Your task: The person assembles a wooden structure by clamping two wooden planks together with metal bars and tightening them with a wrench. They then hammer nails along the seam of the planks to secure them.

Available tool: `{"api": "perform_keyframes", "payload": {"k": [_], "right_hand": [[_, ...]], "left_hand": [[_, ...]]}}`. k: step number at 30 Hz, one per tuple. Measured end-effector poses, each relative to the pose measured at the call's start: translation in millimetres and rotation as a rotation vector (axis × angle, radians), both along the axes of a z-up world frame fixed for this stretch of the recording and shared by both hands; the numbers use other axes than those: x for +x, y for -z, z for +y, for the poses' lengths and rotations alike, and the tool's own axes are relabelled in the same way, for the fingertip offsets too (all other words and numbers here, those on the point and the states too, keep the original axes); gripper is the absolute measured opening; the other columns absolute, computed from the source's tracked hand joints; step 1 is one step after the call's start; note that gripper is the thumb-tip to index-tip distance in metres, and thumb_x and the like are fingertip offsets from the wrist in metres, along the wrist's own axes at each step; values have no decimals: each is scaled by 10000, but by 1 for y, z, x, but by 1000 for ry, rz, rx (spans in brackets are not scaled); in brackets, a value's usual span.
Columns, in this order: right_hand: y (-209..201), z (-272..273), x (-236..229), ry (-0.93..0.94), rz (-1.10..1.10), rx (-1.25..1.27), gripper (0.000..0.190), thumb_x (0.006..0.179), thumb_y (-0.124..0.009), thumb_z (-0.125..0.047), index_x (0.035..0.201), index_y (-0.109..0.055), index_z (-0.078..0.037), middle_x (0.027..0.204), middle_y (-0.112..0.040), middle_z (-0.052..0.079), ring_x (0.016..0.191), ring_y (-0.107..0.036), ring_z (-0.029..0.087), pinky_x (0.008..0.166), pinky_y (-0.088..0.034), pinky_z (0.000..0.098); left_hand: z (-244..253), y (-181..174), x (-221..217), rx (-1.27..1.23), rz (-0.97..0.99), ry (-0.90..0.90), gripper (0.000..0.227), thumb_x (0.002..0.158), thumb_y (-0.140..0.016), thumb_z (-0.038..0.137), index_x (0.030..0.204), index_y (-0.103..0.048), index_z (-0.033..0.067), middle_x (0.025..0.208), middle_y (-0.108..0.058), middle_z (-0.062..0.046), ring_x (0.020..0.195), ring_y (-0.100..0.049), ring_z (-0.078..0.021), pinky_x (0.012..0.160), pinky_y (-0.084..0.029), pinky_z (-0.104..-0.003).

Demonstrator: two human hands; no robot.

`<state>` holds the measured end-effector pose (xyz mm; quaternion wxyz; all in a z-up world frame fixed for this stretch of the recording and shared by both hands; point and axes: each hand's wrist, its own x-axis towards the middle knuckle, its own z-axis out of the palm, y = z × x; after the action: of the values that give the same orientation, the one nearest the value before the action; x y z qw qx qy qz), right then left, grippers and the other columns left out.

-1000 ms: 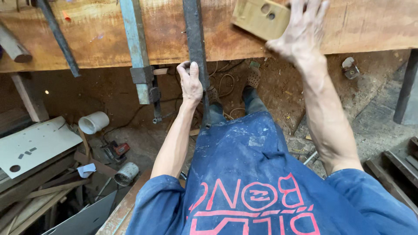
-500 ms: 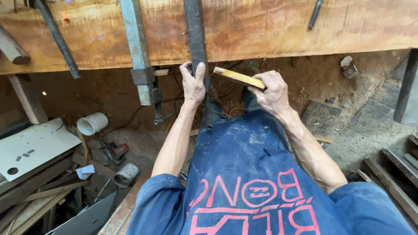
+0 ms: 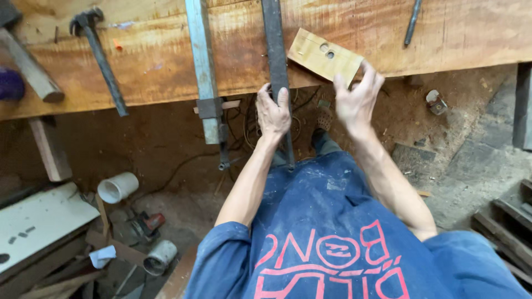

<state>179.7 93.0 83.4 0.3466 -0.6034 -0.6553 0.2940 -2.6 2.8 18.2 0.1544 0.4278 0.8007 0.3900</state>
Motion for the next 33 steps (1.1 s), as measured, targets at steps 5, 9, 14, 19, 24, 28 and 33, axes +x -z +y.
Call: {"api": "perform_keyframes", "payload": {"k": [5, 9, 14, 19, 24, 28, 33], "right_hand": [[43, -93, -12, -196, 243, -870, 391, 959, -648, -294, 1255, -663, -39, 1128, -746, 107, 970, -692, 187, 833, -574, 362], [84, -142, -15, -349, 830, -1357, 354, 990, -577, -239, 1287, -634, -55, 1135, -753, 74, 883, -672, 160, 780, -572, 336], [100, -159, -7, -443, 733, -1237, 355, 985, -641, -236, 1259, -661, -11, 1114, -757, 87, 893, -698, 119, 782, -560, 287], [80, -180, -24, -248, 170, -803, 482, 789, -878, -289, 1106, -703, 29, 847, -782, 76, 724, -702, 118, 684, -576, 299], [64, -196, -43, -128, -150, -700, 537, 783, -903, -364, 1059, -689, 44, 787, -724, 94, 702, -652, 148, 674, -558, 312], [68, -200, -42, -235, 585, -923, 430, 919, -662, -340, 1246, -649, -61, 882, -748, 8, 746, -666, 89, 664, -541, 278], [64, -203, -48, -290, 473, -900, 443, 893, -740, -283, 1193, -685, 38, 938, -814, 51, 782, -725, 100, 648, -521, 271]], "left_hand": [[2, -6, -6, -173, -105, 88, 666, 1042, -457, 551, 1453, -404, 29, 1191, -627, -288, 1064, -624, -447, 934, -478, -548], [3, -13, -11, -305, -259, 80, 768, 1009, -445, 595, 1531, -325, 44, 1128, -653, -300, 1032, -656, -459, 920, -501, -540], [2, -25, -12, -228, -270, 140, 929, 860, -637, 641, 1479, -280, 46, 1116, -675, -272, 994, -687, -439, 869, -515, -524], [1, -32, -11, -294, -325, 136, 909, 793, -678, 461, 1504, -253, 86, 1084, -704, -253, 962, -704, -429, 880, -528, -508], [-1, -42, -15, -297, -340, 123, 887, 763, -672, 374, 1507, -263, 119, 1077, -699, -266, 978, -694, -448, 889, -525, -519], [-6, -45, -22, -291, -365, 118, 895, 753, -668, 372, 1504, -254, 120, 1073, -702, -262, 975, -706, -440, 896, -536, -503], [-8, -42, -27, -287, -362, 100, 886, 749, -673, 365, 1506, -281, 124, 1072, -708, -259, 980, -701, -440, 902, -527, -505]]}}
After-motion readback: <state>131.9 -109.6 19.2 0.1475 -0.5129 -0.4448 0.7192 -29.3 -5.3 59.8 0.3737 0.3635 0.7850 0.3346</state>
